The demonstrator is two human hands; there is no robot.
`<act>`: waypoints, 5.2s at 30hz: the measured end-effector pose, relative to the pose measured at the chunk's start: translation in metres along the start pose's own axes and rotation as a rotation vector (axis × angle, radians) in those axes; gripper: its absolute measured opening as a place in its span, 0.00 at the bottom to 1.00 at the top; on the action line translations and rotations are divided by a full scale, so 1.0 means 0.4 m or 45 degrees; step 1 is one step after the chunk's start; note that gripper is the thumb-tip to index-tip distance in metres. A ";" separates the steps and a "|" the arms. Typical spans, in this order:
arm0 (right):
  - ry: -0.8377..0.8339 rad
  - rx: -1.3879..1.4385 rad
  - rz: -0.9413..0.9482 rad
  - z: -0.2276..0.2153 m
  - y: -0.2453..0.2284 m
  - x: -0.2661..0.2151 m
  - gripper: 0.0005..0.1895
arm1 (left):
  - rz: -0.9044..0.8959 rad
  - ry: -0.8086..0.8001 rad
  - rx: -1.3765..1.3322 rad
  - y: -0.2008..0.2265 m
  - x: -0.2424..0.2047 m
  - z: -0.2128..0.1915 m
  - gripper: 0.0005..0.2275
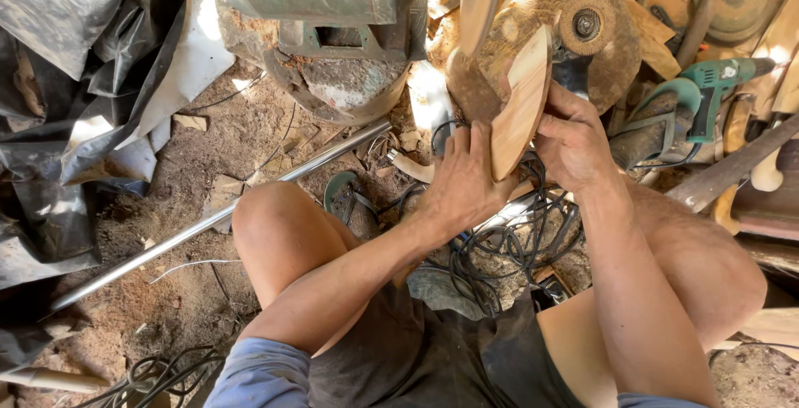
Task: The person uses an angle grinder to smooth a curved wooden piece, then switches to a stationary grinding wheel to refine the edges and surface. The person holds the wood with both hands and rotates it to access different areas.
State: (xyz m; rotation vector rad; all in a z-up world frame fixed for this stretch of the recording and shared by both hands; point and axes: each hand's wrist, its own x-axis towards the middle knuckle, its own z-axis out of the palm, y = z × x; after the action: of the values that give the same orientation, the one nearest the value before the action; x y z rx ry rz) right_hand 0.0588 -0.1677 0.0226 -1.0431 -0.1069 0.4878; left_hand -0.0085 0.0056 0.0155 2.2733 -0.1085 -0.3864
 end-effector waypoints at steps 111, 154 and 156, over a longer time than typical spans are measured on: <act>-0.095 -0.177 -0.128 0.060 0.046 0.094 0.33 | -0.136 0.064 -0.791 -0.022 0.000 0.006 0.38; 0.192 -0.055 -0.017 0.002 0.034 0.309 0.24 | -0.446 0.060 -0.910 0.006 0.194 -0.089 0.46; 0.182 -0.025 -0.022 0.001 0.033 0.312 0.25 | -0.442 0.073 -0.904 0.007 0.196 -0.094 0.44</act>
State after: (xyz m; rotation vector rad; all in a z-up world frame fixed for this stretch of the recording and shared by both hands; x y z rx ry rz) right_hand 0.1652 -0.1075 -0.0064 -1.0919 0.0058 0.3961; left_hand 0.0776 0.0149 0.0223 1.5896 0.4001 -0.4514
